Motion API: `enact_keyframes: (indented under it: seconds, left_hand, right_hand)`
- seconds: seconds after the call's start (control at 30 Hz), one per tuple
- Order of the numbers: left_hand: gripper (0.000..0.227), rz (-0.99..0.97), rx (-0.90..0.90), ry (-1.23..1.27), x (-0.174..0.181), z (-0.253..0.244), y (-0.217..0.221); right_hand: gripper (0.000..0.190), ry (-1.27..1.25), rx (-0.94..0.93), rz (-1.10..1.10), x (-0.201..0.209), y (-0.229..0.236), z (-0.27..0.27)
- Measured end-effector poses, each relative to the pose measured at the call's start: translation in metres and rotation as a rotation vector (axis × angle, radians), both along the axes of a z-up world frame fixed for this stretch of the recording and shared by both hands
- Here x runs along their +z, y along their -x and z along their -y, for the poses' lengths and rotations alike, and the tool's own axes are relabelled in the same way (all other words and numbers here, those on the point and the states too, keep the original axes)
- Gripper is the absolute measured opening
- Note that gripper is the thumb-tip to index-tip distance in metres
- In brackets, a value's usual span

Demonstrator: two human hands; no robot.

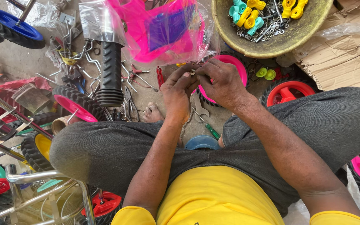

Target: The person assembles a pink toy tricycle by attaching a wheel to the frame. They use a hammer to tap the axle into place, then insert a metal pin and secure it with a cotter pin. The person works on the floor surrounded by various tricycle parts and tools.

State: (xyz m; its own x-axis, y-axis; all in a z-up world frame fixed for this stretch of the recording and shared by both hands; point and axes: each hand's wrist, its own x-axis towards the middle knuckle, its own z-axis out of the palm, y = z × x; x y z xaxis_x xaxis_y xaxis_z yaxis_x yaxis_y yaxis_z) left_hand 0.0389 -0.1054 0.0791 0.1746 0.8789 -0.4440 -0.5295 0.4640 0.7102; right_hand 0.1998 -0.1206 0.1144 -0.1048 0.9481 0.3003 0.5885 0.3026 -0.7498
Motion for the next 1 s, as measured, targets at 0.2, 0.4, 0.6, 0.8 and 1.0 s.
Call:
enact_keyframes:
  seconds: [0.2, 0.4, 0.6, 0.8, 1.0]
  left_hand:
    - [0.025, 0.05, 0.072, -0.006, 0.002, -0.002, -0.003]
    - [0.026, 0.051, 0.052, -0.055, 0.004, -0.002, -0.003]
    - [0.024, -0.33, 0.021, -0.373, 0.004, 0.009, -0.009]
    - [0.022, -0.355, 0.112, -0.33, 0.005, 0.013, -0.012]
    - [0.022, 0.077, 0.197, 0.011, -0.004, -0.003, 0.002]
  right_hand:
    - [0.01, -0.051, -0.008, -0.086, 0.004, 0.002, -0.002]
    - [0.014, -0.046, 0.042, -0.082, 0.004, 0.0, -0.003]
    - [0.013, -0.008, -0.072, 0.051, -0.001, 0.01, -0.002]
    - [0.03, 0.166, -0.068, -0.37, -0.002, 0.017, 0.001]
    - [0.034, 0.479, -0.053, -0.556, -0.009, 0.014, -0.003]
